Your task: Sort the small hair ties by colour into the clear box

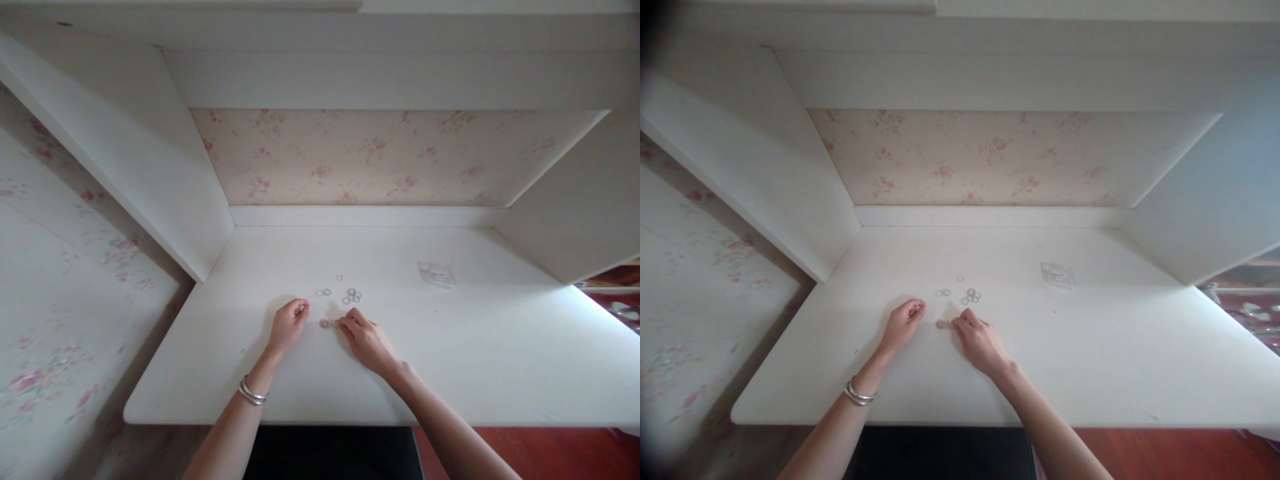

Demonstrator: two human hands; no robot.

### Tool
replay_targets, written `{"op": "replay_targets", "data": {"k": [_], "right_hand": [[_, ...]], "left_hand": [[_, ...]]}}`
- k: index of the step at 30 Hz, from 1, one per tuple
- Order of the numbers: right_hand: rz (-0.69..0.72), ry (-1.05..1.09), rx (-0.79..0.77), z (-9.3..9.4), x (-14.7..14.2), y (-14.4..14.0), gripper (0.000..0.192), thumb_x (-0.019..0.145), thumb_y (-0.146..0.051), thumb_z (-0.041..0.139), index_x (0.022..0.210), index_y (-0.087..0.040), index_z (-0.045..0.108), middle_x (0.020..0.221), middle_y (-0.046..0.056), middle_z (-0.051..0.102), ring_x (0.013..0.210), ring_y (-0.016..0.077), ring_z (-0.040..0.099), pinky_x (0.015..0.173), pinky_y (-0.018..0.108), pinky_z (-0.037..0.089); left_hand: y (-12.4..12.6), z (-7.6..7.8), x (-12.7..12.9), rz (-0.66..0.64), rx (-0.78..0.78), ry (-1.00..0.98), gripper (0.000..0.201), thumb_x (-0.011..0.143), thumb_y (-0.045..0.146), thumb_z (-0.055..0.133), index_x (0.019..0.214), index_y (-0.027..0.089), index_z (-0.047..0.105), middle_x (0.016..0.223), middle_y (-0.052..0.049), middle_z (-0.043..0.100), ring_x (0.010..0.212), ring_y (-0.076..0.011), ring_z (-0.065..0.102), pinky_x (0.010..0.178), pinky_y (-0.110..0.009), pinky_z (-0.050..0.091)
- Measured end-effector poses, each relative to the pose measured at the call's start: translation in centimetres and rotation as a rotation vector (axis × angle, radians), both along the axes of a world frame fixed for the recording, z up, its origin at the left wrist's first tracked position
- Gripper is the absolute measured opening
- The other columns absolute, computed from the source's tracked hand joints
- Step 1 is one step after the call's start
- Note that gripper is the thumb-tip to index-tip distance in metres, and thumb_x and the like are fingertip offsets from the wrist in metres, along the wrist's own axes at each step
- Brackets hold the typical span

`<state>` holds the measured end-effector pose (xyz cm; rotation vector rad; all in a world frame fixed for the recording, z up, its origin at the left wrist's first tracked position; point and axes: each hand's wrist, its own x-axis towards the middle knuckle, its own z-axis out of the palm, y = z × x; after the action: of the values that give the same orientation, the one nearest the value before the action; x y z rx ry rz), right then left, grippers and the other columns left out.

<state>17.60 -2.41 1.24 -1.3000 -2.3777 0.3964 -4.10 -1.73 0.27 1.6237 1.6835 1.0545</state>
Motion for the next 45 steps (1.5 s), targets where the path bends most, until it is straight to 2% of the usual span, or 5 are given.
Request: {"op": "replay_targets", "data": {"k": [7, 15, 24, 30, 45], "right_hand": [[-0.172, 0.195, -0.023, -0.9, 1.9, -0.6, 0.03, 0.094, -0.031, 0.033, 0.093, -0.022, 0.062, 0.088, 0.004, 0.056, 0.07, 0.0118, 0.058, 0.067, 0.023, 0.045], [-0.2, 0.289, -0.038, -1.4, 2.5, -0.6, 0.029, 0.092, -0.03, 0.036, 0.093, -0.022, 0.064, 0.084, 0.004, 0.057, 0.067, 0.0112, 0.056, 0.063, 0.021, 0.043], [-0.251, 0.371, -0.065, -1.5, 3.3, -0.1, 0.028, 0.092, -0.032, 0.037, 0.09, -0.022, 0.063, 0.082, 0.002, 0.055, 0.062, 0.0099, 0.052, 0.06, 0.021, 0.041], [-0.251, 0.402, -0.078, -1.4, 3.3, -0.1, 0.027, 0.092, -0.033, 0.038, 0.091, -0.022, 0.063, 0.082, 0.002, 0.056, 0.062, 0.0097, 0.053, 0.06, 0.021, 0.041], [-0.279, 0.437, -0.097, -1.6, 3.1, -0.2, 0.028, 0.091, -0.036, 0.04, 0.091, -0.022, 0.064, 0.081, 0.001, 0.057, 0.059, 0.0089, 0.051, 0.058, 0.021, 0.04]], "left_hand": [[1.0, 0.4, 0.9, -0.057, -0.015, 0.039, 0.028, 0.084, 0.039, 0.047, 0.088, 0.018, 0.065, 0.068, -0.001, 0.064, 0.061, -0.0131, 0.056, 0.058, -0.022, 0.041], [7.1, 2.6, 6.0, -0.205, 0.077, 0.344, 0.018, 0.083, 0.028, 0.051, 0.088, 0.02, 0.067, 0.088, -0.006, 0.067, 0.08, -0.0167, 0.06, 0.073, -0.025, 0.043], [10.1, 1.6, 7.7, -0.267, 0.0, 0.625, 0.021, 0.086, 0.026, 0.047, 0.089, 0.02, 0.067, 0.099, -0.007, 0.06, 0.081, -0.0177, 0.06, 0.074, -0.027, 0.042], [8.7, 1.8, 7.0, -0.336, -0.017, 0.635, 0.018, 0.087, 0.023, 0.047, 0.085, 0.019, 0.065, 0.094, -0.006, 0.059, 0.077, -0.0164, 0.059, 0.073, -0.026, 0.043], [0.0, 3.6, 5.3, -0.476, 0.019, 0.664, 0.025, 0.093, 0.025, 0.037, 0.091, 0.022, 0.062, 0.093, -0.003, 0.059, 0.078, -0.0139, 0.06, 0.071, -0.024, 0.045]]}}
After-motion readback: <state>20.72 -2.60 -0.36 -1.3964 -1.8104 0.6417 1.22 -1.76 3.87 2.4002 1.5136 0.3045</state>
